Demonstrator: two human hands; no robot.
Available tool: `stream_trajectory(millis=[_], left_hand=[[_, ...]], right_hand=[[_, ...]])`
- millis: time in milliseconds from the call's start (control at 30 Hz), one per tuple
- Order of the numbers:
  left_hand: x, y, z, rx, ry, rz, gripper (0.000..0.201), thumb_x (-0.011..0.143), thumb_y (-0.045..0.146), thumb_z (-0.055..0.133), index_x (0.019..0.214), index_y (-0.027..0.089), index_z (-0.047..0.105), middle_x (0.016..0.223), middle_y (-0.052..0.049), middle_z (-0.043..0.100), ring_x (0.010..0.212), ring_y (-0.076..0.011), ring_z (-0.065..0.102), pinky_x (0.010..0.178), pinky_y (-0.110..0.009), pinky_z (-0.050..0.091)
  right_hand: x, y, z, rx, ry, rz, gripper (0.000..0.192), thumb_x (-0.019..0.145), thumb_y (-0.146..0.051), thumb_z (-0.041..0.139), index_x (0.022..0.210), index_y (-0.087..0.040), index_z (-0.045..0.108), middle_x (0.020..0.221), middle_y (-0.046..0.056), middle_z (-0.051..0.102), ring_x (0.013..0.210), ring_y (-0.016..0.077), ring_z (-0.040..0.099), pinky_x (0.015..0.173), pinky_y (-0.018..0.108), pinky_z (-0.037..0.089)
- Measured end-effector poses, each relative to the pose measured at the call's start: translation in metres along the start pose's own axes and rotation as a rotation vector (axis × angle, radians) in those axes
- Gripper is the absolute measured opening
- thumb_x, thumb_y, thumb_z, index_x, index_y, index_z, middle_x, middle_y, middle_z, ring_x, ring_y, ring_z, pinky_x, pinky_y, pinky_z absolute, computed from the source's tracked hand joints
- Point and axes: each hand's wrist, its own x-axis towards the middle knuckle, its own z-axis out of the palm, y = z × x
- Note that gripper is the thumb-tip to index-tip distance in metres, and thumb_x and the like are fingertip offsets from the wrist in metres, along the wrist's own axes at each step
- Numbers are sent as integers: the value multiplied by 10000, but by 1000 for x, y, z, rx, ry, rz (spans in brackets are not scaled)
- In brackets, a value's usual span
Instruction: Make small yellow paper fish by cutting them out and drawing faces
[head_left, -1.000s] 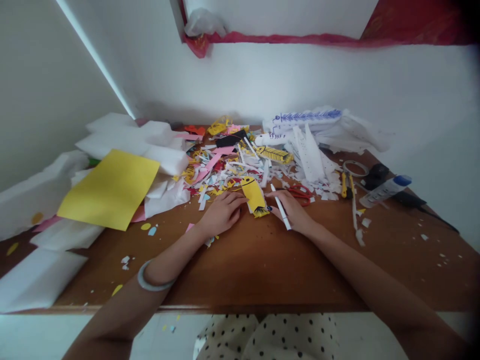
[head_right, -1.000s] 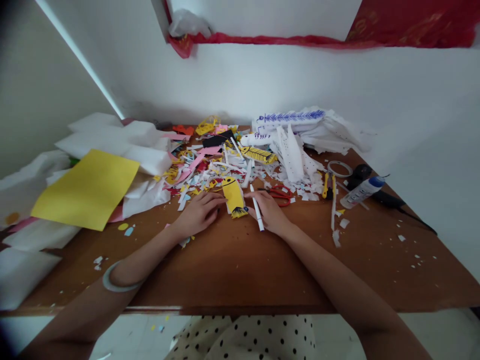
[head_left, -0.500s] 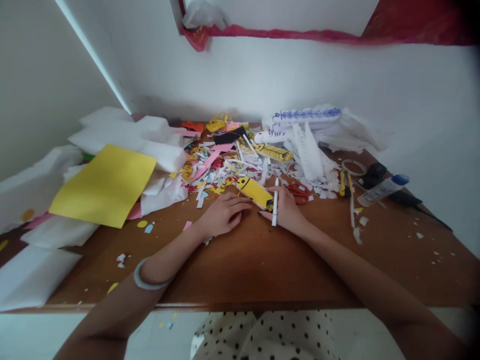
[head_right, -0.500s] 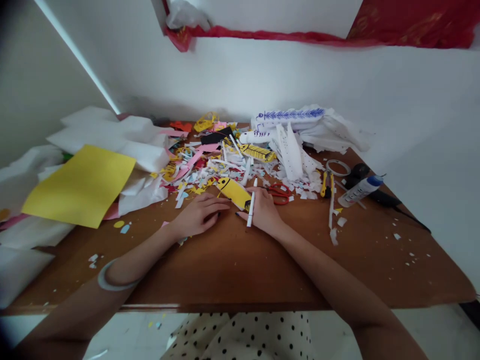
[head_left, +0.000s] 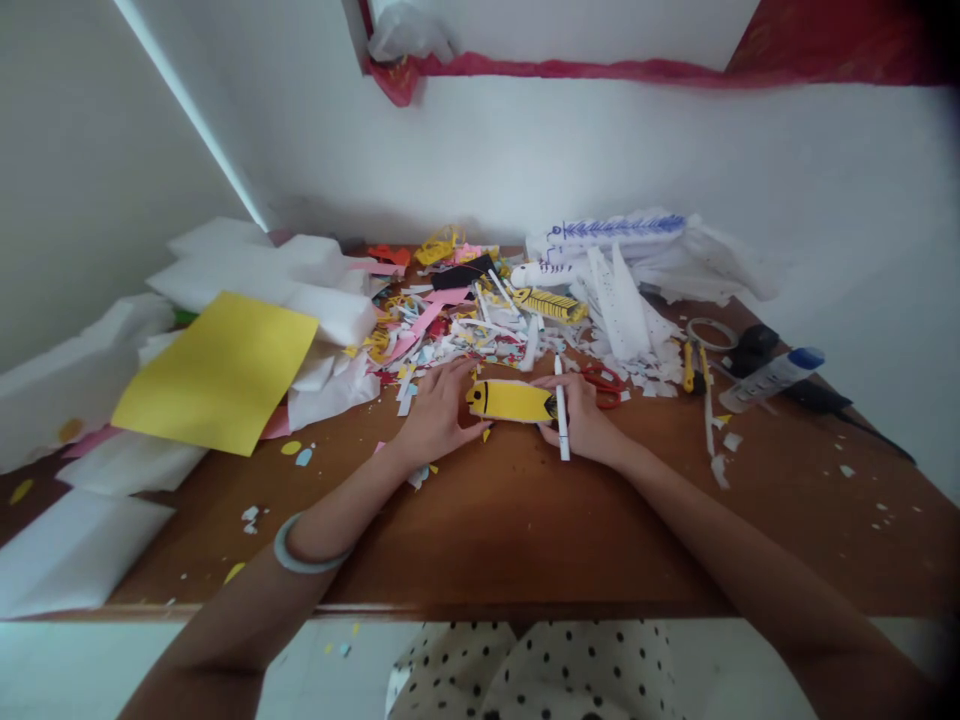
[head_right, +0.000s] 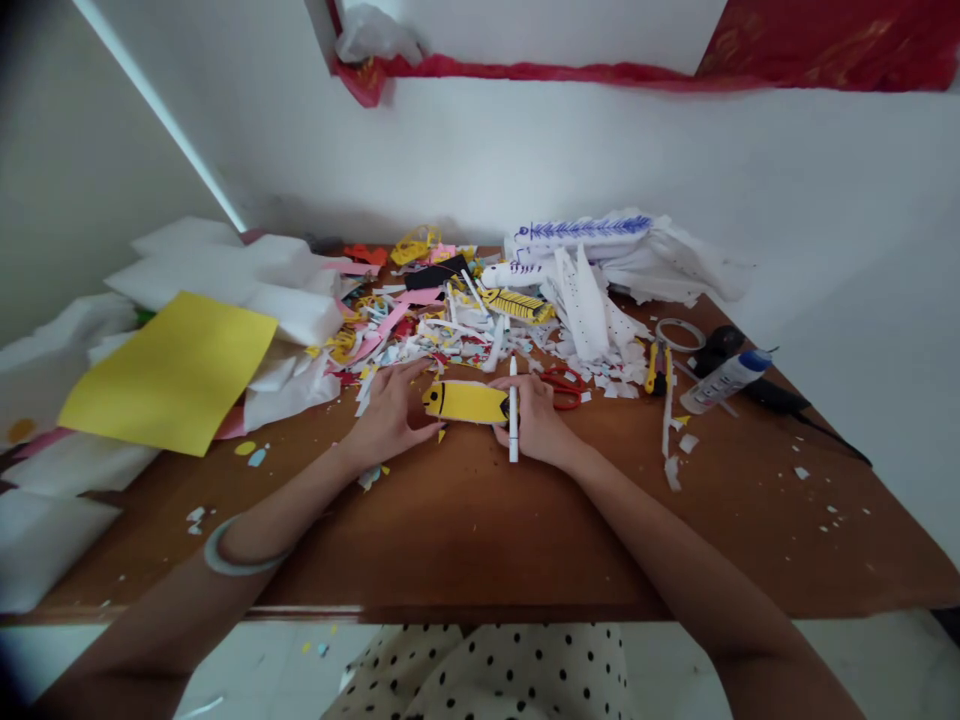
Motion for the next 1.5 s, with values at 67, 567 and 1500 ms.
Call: stream_trajectory(millis=[67, 567, 1500], left_hand=[[0, 0, 2, -24, -71, -39, 909, 718, 389, 765, 1448, 214, 252, 1397, -138, 472, 1285, -349, 393, 1070, -520, 345], [0, 1, 3, -321, -17, -56, 627, 762, 264, 722, 1311, 241, 421, 1284, -86, 523, 1189, -243, 502, 1035, -406, 413], [8, -7, -16, 128, -339, 365, 213, 967, 321, 497, 999, 253, 697, 997, -55, 630, 987, -210, 522, 840, -330, 373]], right_hand=[[0, -2, -2, 18, -12, -11, 555, 663, -182, 642, 1122, -249, 337, 1193, 128, 641, 1115, 321, 587, 952, 538, 370], [1, -10, -8, 288, 7, -74, 612, 679, -134, 619, 1134, -296, 244, 1283, 131, 556, 1189, 274, 576, 991, 506, 413], [3, 21, -10, -71, 284, 142, 587, 642, -171, 660, 1123, -277, 341, 1163, 107, 629, 1056, 316, 626, 924, 582, 435]])
